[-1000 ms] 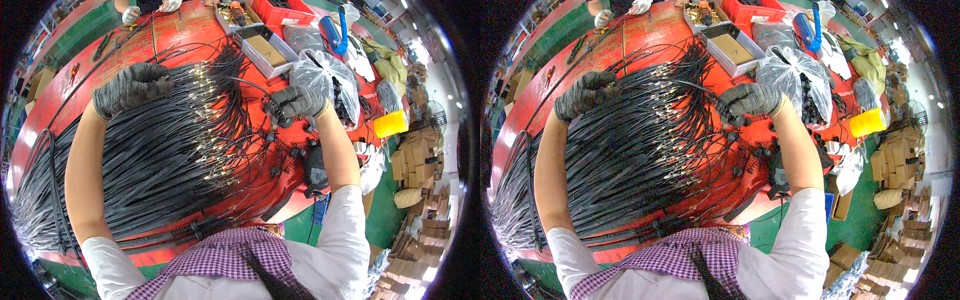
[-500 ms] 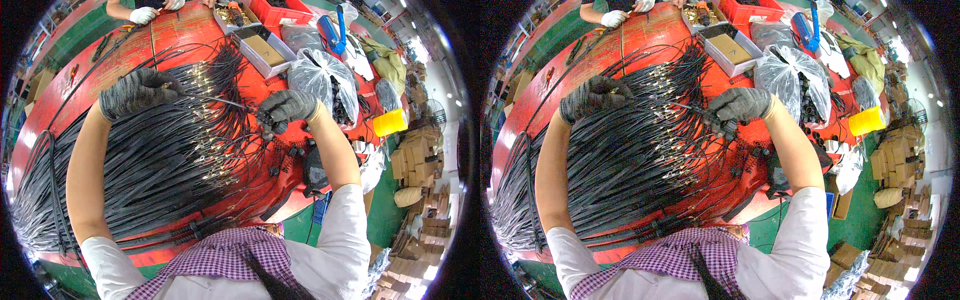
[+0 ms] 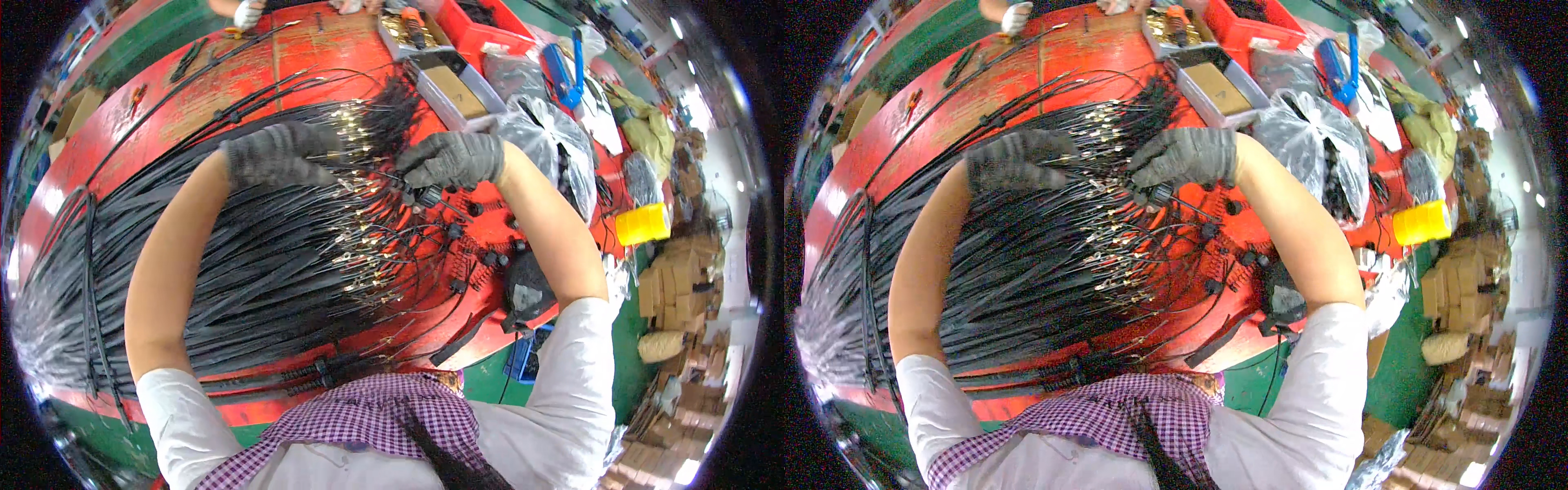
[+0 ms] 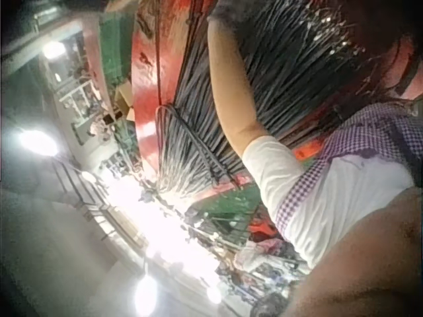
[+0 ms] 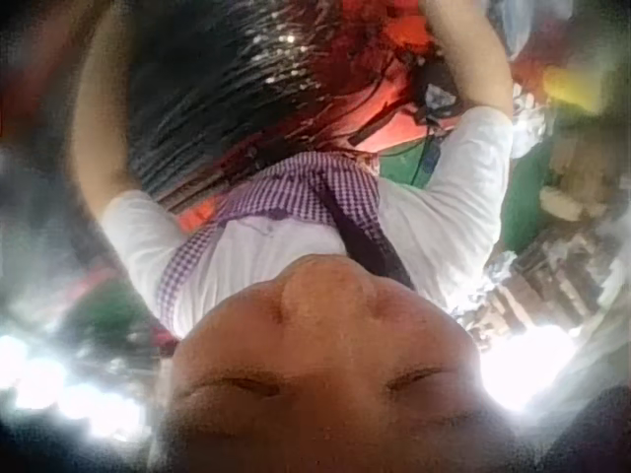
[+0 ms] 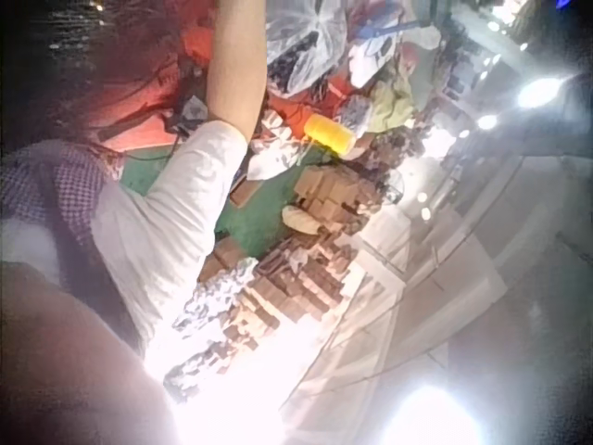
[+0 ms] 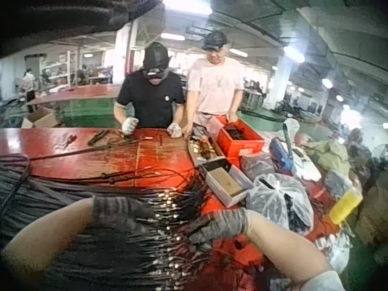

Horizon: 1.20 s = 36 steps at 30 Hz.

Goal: The person attaches small metal connectors to the ends of black cables. They pick up individual cables from a large bundle on a red table, insert the metal piece into the stripped end, and place the finished cable back on the pile. The process is repetitive and involves handling numerous cables and connectors.

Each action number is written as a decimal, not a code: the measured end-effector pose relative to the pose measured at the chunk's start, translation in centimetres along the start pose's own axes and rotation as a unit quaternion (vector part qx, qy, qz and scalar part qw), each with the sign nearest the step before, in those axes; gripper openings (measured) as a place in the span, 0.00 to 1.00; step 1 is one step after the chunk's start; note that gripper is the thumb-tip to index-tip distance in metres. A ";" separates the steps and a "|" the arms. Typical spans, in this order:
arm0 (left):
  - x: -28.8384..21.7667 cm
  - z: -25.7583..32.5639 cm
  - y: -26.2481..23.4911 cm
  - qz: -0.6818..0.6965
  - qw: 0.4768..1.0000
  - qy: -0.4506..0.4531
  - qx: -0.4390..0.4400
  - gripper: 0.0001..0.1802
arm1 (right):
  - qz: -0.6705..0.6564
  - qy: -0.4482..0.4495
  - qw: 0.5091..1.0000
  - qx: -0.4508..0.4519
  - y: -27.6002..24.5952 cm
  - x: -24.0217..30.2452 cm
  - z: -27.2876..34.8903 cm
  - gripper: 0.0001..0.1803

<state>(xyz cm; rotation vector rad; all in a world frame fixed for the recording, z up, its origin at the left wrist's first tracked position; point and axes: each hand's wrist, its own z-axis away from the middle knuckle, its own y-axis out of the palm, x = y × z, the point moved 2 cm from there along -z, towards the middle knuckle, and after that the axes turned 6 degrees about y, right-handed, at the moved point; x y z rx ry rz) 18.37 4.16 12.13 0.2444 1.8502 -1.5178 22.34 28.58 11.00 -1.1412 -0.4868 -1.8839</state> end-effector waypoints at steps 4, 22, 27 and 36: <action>3.7 1.2 1.5 -0.162 0.986 0.024 -0.034 0.20 | 0.143 0.030 0.986 -0.076 0.9 2.8 -1.0 0.19; 3.1 2.3 2.3 -0.101 0.988 0.018 -0.119 0.21 | 0.448 -0.044 0.855 -0.257 4.3 7.4 -2.9 0.12; 3.3 4.1 1.8 -0.056 0.994 0.002 -0.099 0.18 | 0.417 -0.043 0.880 -0.224 3.8 7.4 -4.6 0.12; 4.7 5.2 2.5 0.040 0.993 0.028 -0.111 0.21 | 0.507 0.041 0.836 -0.206 5.5 9.0 -6.5 0.13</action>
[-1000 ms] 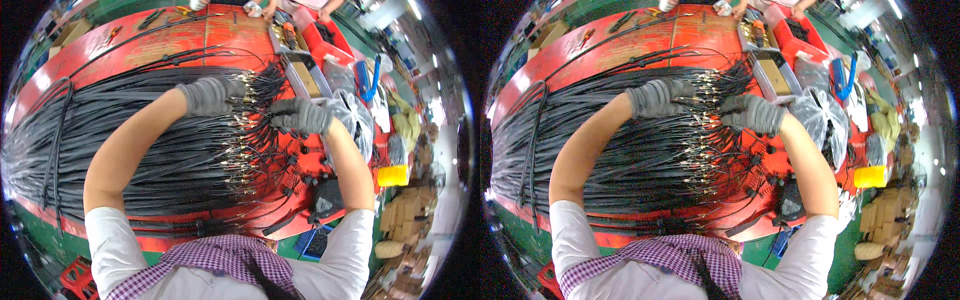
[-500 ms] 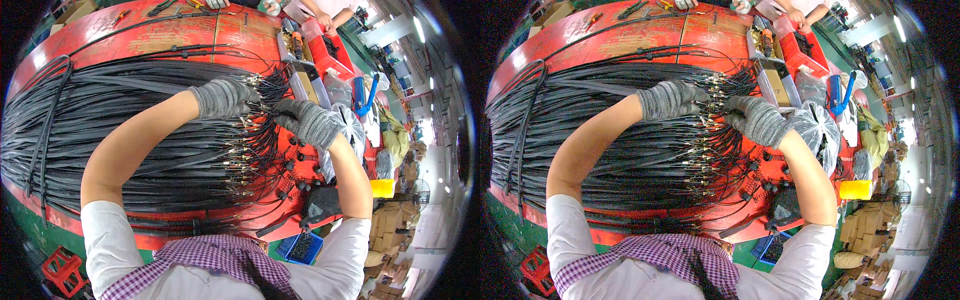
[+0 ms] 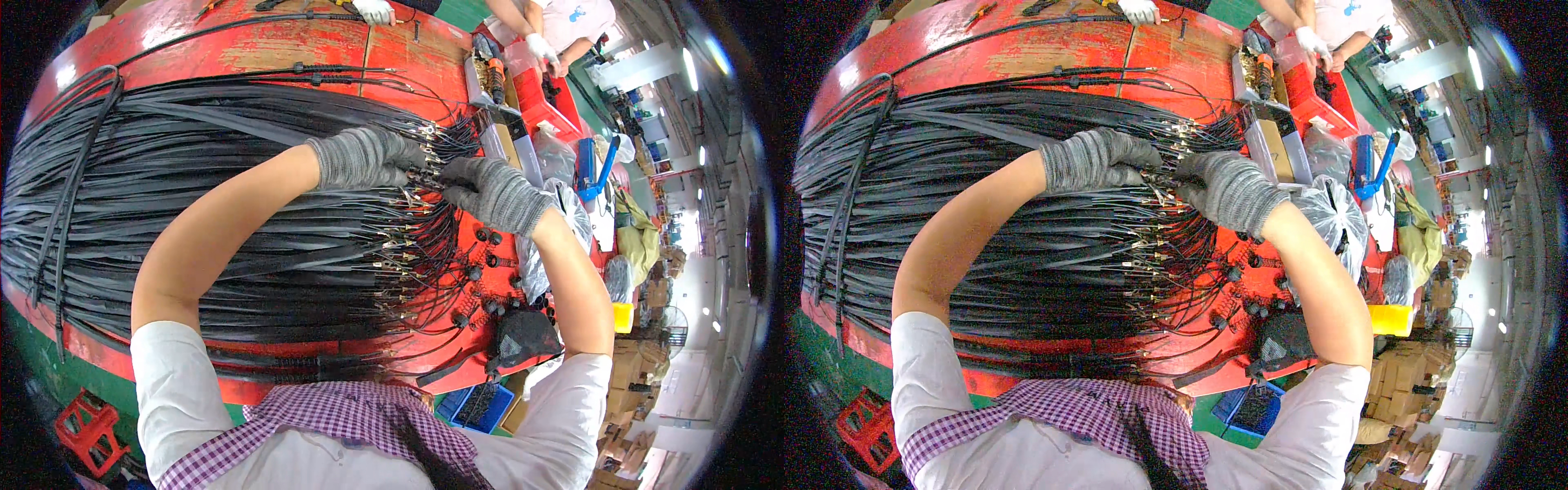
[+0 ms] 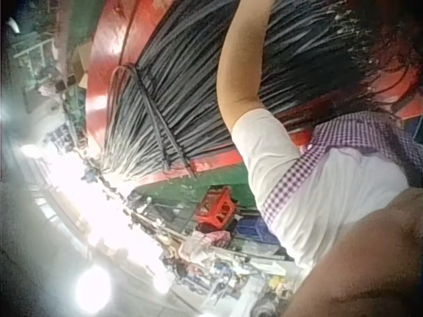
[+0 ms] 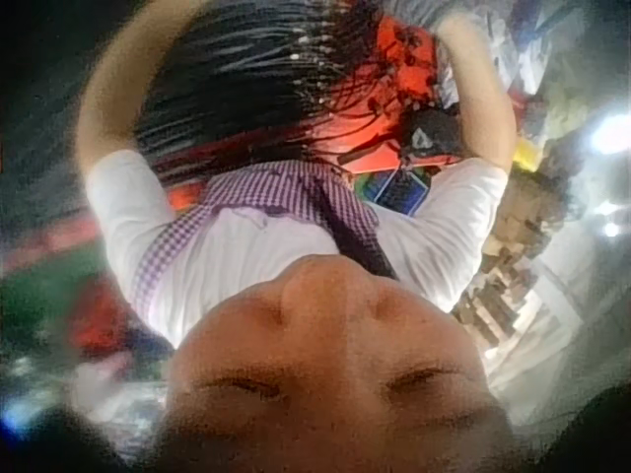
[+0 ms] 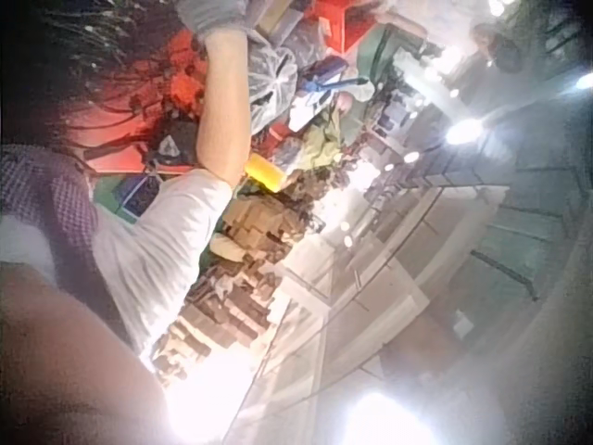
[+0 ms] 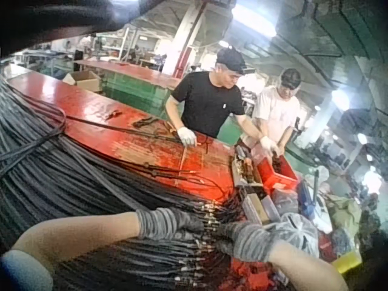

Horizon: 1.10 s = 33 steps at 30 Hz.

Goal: The person attaches small metal connectors to the ends of black cables. They pick up individual cables from a large bundle on a red table, insert the metal piece into the stripped end, and place the finished cable back on the pile. The process is repetitive and involves handling numerous cables and connectors.

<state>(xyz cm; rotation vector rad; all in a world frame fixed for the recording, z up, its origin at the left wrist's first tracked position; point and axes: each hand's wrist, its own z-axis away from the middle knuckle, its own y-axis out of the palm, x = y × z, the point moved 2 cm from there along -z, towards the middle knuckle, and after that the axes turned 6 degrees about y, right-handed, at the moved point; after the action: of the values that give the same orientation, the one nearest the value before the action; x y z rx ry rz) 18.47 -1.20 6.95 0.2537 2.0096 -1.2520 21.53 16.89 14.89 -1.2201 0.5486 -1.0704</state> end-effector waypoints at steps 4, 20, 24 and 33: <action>0.9 1.7 -0.5 -0.115 0.991 -0.062 0.024 0.24 | 0.063 -0.005 0.998 -0.004 0.4 0.9 -0.9 0.13; 3.8 5.9 -1.5 -0.031 0.992 -0.057 -0.108 0.24 | -0.251 0.075 0.959 0.111 2.6 -1.0 -2.7 0.14; 4.6 7.1 -0.5 -0.119 0.978 0.051 -0.164 0.16 | -0.316 0.060 0.944 0.075 3.1 0.2 -3.6 0.14; 5.4 7.5 1.0 -0.176 0.927 0.135 -0.303 0.11 | -0.159 -0.002 0.987 0.020 3.0 1.2 -5.5 0.14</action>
<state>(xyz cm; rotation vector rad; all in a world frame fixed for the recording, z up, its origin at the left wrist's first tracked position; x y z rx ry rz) 18.79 -8.09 0.77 -0.2614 2.6575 -0.7543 18.56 13.14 10.69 -1.3021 0.3325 -1.3402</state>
